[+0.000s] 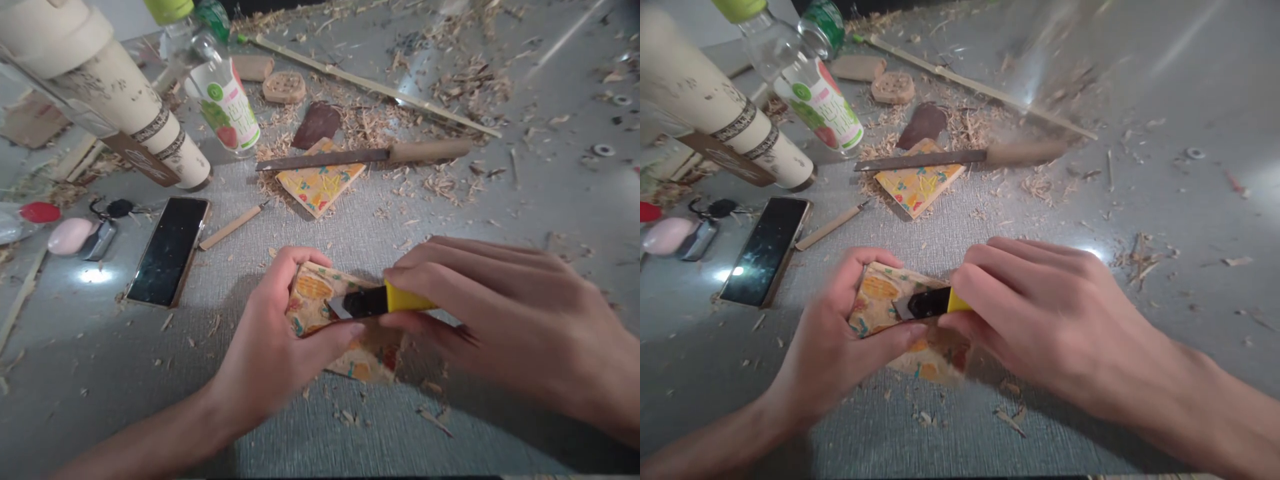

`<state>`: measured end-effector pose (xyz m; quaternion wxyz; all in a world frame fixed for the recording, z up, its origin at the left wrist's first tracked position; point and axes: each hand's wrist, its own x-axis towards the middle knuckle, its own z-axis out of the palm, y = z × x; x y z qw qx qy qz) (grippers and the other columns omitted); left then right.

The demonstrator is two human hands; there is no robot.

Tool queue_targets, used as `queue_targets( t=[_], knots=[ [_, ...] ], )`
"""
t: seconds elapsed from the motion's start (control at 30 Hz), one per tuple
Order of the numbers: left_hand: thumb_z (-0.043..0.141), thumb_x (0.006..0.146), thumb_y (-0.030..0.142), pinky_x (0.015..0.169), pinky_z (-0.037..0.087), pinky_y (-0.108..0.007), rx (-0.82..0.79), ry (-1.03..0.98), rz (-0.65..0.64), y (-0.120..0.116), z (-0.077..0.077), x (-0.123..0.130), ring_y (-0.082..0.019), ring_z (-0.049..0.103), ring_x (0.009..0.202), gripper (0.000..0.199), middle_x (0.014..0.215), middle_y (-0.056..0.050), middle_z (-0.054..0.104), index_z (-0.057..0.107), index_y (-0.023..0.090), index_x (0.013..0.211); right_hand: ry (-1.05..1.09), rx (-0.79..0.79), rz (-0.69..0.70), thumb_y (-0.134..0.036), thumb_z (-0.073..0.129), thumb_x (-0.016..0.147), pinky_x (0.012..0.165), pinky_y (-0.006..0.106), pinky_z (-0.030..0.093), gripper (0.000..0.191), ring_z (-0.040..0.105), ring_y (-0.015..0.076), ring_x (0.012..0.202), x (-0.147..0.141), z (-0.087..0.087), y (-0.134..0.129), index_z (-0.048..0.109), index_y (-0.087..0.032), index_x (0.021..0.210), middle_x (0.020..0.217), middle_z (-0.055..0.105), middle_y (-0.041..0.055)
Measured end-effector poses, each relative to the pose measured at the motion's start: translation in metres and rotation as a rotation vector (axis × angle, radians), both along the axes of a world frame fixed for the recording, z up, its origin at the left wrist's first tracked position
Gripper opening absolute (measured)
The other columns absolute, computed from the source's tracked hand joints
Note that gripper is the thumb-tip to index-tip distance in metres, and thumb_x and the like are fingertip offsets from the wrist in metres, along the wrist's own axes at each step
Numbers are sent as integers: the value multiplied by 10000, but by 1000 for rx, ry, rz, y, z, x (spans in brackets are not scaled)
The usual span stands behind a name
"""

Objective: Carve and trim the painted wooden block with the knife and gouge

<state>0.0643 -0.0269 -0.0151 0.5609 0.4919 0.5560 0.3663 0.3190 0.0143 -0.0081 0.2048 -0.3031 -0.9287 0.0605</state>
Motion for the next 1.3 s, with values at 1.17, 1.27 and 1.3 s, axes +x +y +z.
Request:
queue_targets(
  t=[1.17, 1.27, 1.3],
  knots=[
    [901, 917, 306, 620, 594, -233, -25, 98, -48, -6, -2, -1, -155, 690, 710, 443, 849, 61, 770, 593, 307, 1236, -50, -31, -2, -290, 536, 1236, 579, 381, 321, 300, 494, 162, 610, 5, -5, -3, 674, -233, 975, 785, 574, -34],
    [886, 921, 317, 625, 586, -249, -12, 137, -63, -6, -6, -2, -165, 683, 711, 435, 841, 62, 755, 602, 314, 1251, -76, -59, 18, -287, 509, 1248, 574, 376, 340, 346, 495, 153, 600, 5, -1, -3, 653, -237, 937, 768, 553, -39],
    [872, 921, 309, 623, 580, -256, -12, 151, -71, -7, -7, -2, -169, 677, 709, 427, 839, 61, 753, 606, 315, 1256, -87, -70, 30, -280, 493, 1252, 570, 374, 344, 373, 494, 146, 590, 5, 0, -2, 639, -238, 912, 757, 541, -41]
  ],
)
